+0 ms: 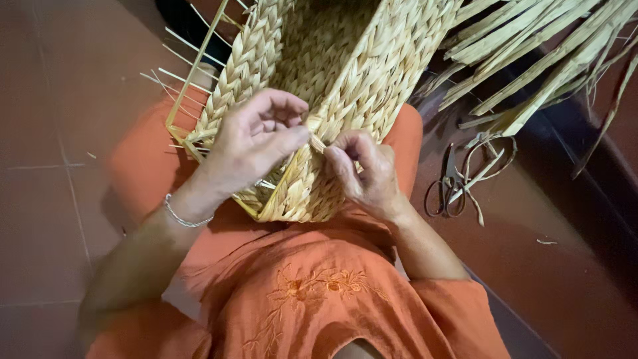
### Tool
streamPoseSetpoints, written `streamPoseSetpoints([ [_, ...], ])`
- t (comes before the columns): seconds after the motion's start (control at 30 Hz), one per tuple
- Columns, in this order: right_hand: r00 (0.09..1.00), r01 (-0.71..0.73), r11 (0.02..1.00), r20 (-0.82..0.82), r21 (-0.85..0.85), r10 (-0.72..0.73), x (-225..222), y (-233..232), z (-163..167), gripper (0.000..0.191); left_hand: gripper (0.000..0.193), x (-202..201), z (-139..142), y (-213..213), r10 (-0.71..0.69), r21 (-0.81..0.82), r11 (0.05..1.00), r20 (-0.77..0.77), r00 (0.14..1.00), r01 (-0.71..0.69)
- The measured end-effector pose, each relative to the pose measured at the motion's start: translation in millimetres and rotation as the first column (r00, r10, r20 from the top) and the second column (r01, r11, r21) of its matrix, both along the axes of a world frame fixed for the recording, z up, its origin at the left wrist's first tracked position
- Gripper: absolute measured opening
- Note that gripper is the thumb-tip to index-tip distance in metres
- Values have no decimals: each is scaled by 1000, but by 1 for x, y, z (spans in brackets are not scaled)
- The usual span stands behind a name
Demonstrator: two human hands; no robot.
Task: The person sits on the floor with a woven water-hyacinth basket on their lap and weaves flat palm-leaf strips around the basket's rim, folding and tucking the strips to bind the edge. They work the strip around the rim section by section, pressing each fold into place by hand.
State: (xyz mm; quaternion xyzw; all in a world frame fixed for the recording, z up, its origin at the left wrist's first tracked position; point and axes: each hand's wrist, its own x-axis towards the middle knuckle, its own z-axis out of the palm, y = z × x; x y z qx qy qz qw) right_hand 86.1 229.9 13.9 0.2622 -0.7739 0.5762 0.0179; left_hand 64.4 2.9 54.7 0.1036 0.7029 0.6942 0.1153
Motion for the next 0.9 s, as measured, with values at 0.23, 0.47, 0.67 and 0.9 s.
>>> streamPoseSetpoints([
  [0.23,996,58,993,58,104,-65,19,17,0,9,15,-3,-5,8,6,-130,991,-82,997,-17],
  [0.47,936,-102,982,319,-159,149,0,23,0,16,22,24,7,13,-77,-501,821,-573,816,-274],
  [0.67,829,-90,987,539,-135,149,-13,3,0,25,38,35,10,21,-117,-600,712,-613,782,-364],
  [0.9,953,-49,993,292,-110,79,7,-11,-3,31,29,42,1,26,-131,-624,691,-605,785,-366],
])
